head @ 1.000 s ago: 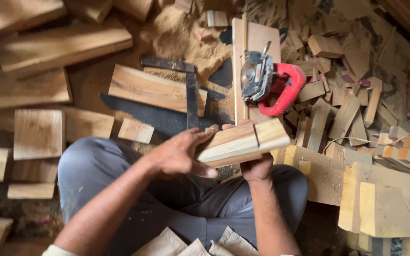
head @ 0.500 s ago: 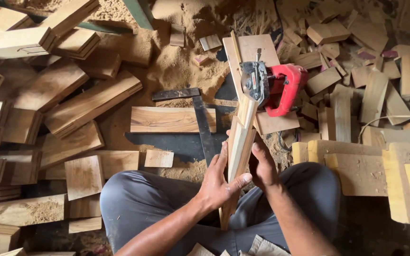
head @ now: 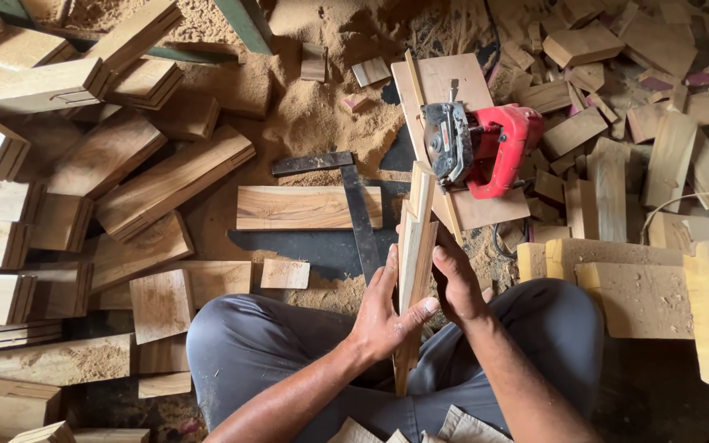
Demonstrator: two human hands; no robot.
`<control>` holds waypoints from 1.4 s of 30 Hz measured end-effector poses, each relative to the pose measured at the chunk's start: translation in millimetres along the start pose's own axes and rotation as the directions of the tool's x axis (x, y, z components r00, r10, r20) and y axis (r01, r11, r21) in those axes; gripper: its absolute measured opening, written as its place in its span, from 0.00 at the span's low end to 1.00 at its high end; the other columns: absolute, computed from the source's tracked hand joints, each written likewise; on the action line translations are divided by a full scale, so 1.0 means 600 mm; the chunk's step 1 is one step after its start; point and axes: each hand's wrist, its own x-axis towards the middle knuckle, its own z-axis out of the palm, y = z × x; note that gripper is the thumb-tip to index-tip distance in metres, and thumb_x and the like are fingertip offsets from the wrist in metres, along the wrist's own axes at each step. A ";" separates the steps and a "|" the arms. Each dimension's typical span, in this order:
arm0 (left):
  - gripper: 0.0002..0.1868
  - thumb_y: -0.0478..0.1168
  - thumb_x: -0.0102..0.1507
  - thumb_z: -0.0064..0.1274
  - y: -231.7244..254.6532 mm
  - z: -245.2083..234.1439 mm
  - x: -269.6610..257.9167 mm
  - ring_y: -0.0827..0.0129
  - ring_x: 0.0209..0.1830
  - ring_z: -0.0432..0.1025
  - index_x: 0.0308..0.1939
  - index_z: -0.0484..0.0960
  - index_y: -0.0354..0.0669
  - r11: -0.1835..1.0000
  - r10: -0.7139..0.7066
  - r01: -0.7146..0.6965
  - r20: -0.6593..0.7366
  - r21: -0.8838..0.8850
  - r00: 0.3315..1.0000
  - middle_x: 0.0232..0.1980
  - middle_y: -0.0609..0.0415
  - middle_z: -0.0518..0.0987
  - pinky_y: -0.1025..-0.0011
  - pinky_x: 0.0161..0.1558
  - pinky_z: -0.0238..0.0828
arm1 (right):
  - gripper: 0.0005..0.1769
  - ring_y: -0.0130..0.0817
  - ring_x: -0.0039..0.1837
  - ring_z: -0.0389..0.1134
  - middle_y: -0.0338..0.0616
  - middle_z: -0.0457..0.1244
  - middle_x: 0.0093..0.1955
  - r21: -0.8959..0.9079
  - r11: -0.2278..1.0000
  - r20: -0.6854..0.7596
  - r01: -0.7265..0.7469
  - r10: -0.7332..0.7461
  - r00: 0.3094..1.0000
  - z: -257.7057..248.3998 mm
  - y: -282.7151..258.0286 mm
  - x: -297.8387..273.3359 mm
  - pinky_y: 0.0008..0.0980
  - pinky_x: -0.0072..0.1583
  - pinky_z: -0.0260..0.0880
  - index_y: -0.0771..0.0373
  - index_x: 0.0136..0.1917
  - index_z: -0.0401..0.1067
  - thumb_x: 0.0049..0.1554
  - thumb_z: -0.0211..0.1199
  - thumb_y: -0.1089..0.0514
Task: The recorder marks wood pieces using a square ruler and cuts them using a hand-held circular power saw while sitting on the floor.
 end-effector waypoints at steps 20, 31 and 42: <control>0.48 0.66 0.62 0.53 -0.046 -0.096 0.040 0.57 0.59 0.63 0.77 0.57 0.43 0.787 -0.280 -0.065 -0.449 -0.613 0.849 0.59 0.46 0.66 0.54 0.57 0.64 | 0.56 0.46 0.82 0.47 0.58 0.45 0.82 -0.511 0.858 0.319 -0.056 0.250 0.914 0.077 0.035 -0.005 0.43 0.75 0.53 0.68 0.83 0.41 0.56 0.64 0.39; 0.20 0.46 0.66 0.56 -0.112 -0.233 0.079 0.66 0.52 0.73 0.56 0.73 0.37 0.551 -0.301 -0.390 -0.612 -0.738 0.731 0.51 0.50 0.78 0.66 0.55 0.72 | 0.42 0.53 0.64 0.70 0.69 0.63 0.67 0.098 0.779 0.368 -0.619 0.549 0.750 0.014 0.067 -0.033 0.45 0.62 0.74 0.72 0.77 0.56 0.60 0.58 0.43; 0.12 0.45 0.68 0.53 -0.227 -0.249 0.099 0.74 0.39 0.73 0.45 0.77 0.39 0.527 -0.517 -0.446 -0.690 -0.723 0.507 0.41 0.58 0.77 0.70 0.44 0.73 | 0.26 0.30 0.53 0.68 0.46 0.68 0.51 -0.281 0.882 -0.091 -0.377 0.366 0.926 -0.002 0.109 -0.030 0.29 0.55 0.71 0.72 0.59 0.74 0.68 0.53 0.45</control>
